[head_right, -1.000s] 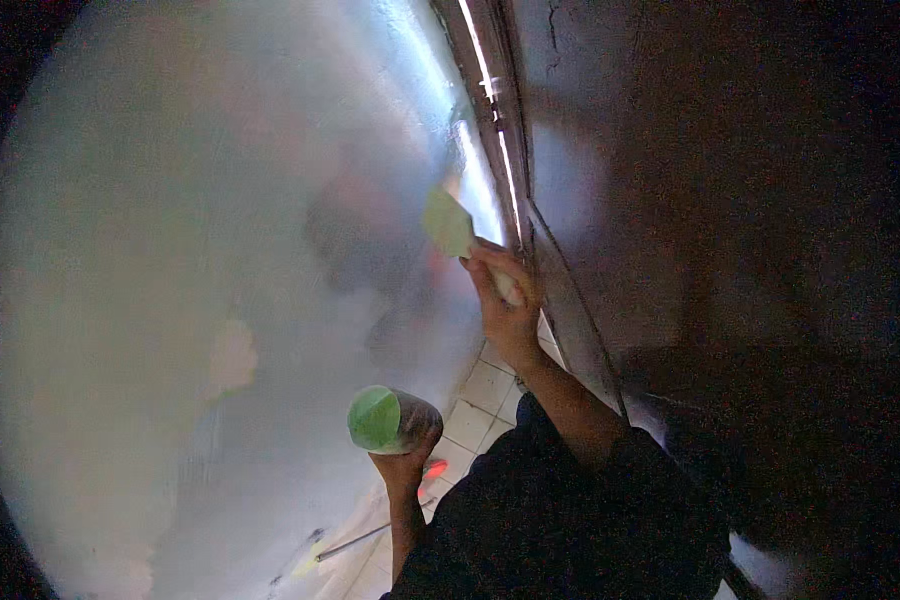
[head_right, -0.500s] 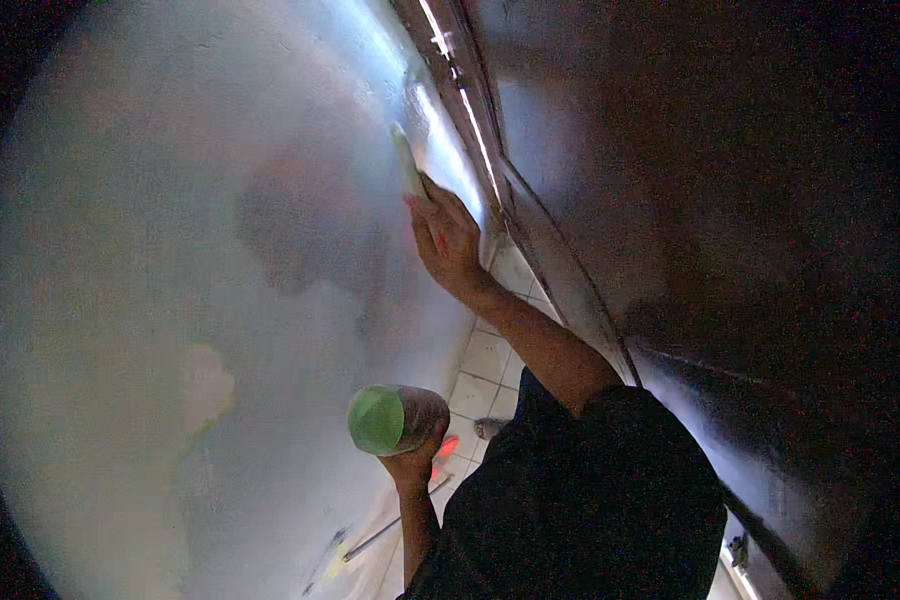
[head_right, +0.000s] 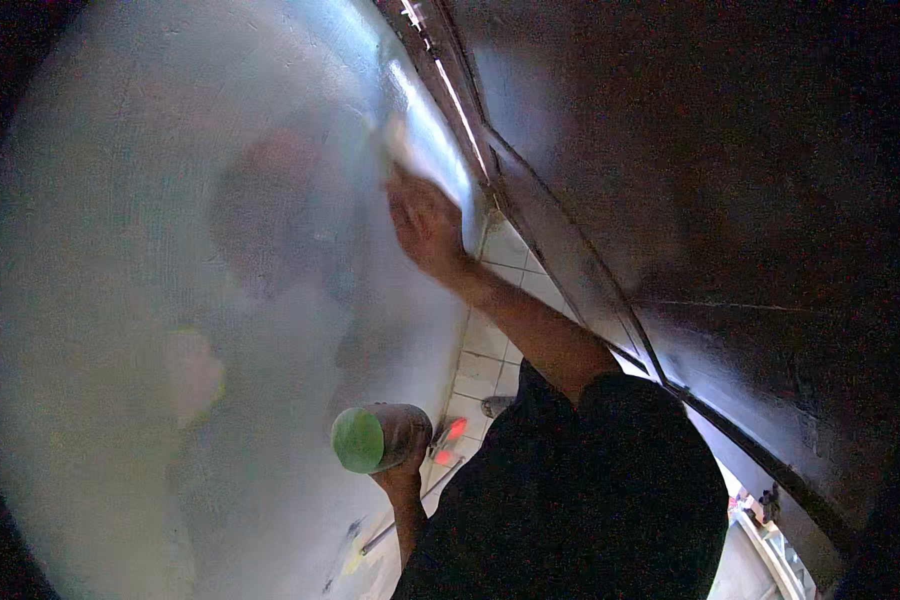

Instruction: The person paints a ceiling using a brush, dipping it into a container of green paint and applying it to various sections of the surface.

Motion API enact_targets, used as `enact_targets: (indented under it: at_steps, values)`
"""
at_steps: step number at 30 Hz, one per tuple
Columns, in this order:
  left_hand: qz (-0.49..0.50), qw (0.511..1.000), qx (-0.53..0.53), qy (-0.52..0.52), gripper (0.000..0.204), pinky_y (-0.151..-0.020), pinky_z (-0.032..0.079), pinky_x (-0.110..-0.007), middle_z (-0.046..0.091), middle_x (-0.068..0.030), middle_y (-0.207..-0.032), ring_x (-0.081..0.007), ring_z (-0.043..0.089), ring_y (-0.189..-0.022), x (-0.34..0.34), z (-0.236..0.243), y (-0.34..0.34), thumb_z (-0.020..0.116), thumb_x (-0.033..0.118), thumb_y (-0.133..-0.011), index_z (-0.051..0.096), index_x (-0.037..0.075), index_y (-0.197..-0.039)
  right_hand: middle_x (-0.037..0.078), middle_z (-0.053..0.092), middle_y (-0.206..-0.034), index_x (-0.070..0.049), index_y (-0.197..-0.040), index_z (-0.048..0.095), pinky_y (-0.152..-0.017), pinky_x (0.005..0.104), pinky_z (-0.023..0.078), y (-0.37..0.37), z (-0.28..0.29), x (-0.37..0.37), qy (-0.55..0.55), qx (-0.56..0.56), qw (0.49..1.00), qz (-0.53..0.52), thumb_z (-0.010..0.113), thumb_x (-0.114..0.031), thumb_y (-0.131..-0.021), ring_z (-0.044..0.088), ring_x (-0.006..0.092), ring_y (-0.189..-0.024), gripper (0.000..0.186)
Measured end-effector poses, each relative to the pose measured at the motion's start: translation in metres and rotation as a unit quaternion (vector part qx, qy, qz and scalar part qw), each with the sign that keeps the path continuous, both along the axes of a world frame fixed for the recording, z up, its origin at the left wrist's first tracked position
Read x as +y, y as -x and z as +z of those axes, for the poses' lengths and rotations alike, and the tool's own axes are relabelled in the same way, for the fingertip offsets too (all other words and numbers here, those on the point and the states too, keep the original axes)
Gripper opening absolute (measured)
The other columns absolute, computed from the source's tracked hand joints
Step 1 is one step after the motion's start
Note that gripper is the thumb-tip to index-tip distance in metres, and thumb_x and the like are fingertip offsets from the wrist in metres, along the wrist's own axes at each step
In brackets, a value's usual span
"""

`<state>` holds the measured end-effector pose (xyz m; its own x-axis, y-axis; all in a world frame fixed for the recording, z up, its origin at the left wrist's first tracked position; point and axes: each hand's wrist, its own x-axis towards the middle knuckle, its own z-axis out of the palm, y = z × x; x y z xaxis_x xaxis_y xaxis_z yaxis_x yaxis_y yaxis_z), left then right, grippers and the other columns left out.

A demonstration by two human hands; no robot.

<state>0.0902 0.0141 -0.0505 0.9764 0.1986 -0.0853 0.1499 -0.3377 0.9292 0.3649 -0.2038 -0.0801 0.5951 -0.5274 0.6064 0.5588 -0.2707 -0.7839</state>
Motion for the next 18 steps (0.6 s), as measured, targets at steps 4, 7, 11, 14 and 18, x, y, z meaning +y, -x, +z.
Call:
enact_targets:
  at_steps: [4,7,11,14,18]
  values:
    - [0.01,0.999,0.027,0.041,0.084,-0.113,0.044,-0.044,0.059,-0.016,-0.14,-0.029,0.054,-0.132,-0.004,-0.001,-0.005,0.093,0.006,-0.069,0.05,-0.001,-0.141,0.02,0.069,-0.127,-0.001,-0.116,0.069,-0.087,0.0363,0.059,-0.033,-0.013,-0.005,0.103,0.025,0.991,-0.079,0.073,0.0,-0.092,0.072,0.0283,-0.104,0.025]
    - [0.035,0.999,-0.001,-0.019,0.088,-0.116,0.04,-0.047,0.061,-0.0136,-0.139,-0.0302,0.057,-0.13,0.006,-0.006,0.006,0.095,0.017,-0.068,0.051,0.003,-0.143,0.024,0.065,-0.132,-0.004,-0.117,0.067,-0.088,0.0446,0.061,0.035,-0.009,0.051,0.237,-0.006,0.971,-0.037,0.076,-0.003,-0.087,0.071,0.0368,-0.105,0.031]
    - [-0.03,0.997,-0.051,0.045,0.088,-0.116,0.04,-0.046,0.055,-0.0166,-0.145,-0.03,0.053,-0.132,0.002,-0.017,0.001,0.094,0.012,-0.068,0.049,0.001,-0.143,0.025,0.065,-0.133,-0.005,-0.118,0.067,-0.088,0.0474,0.061,0.116,0.01,0.055,0.18,-0.052,0.971,0.146,0.076,-0.001,-0.084,0.071,0.0382,-0.107,0.036]
    - [-0.049,0.998,-0.027,-0.026,0.09,-0.116,0.038,-0.046,0.055,-0.0158,-0.144,-0.0304,0.054,-0.131,0.005,-0.008,0.004,0.095,0.017,-0.067,0.049,0.003,-0.143,0.025,0.064,-0.134,-0.005,-0.12,0.066,-0.092,0.0452,0.06,0.113,0.015,0.029,0.224,-0.048,0.971,0.072,0.075,0.002,-0.086,0.07,0.0364,-0.11,0.037]
    - [-0.064,0.992,-0.046,-0.097,0.089,-0.114,0.04,-0.045,0.057,-0.0143,-0.141,-0.0307,0.054,-0.13,0.014,-0.032,0.009,0.095,0.02,-0.067,0.05,0.004,-0.142,0.017,0.072,-0.118,-0.002,-0.114,0.071,-0.092,0.0349,0.055,0.0,0.014,-0.021,0.052,0.044,0.997,-0.037,0.069,0.002,-0.095,0.071,0.0251,-0.105,0.019]
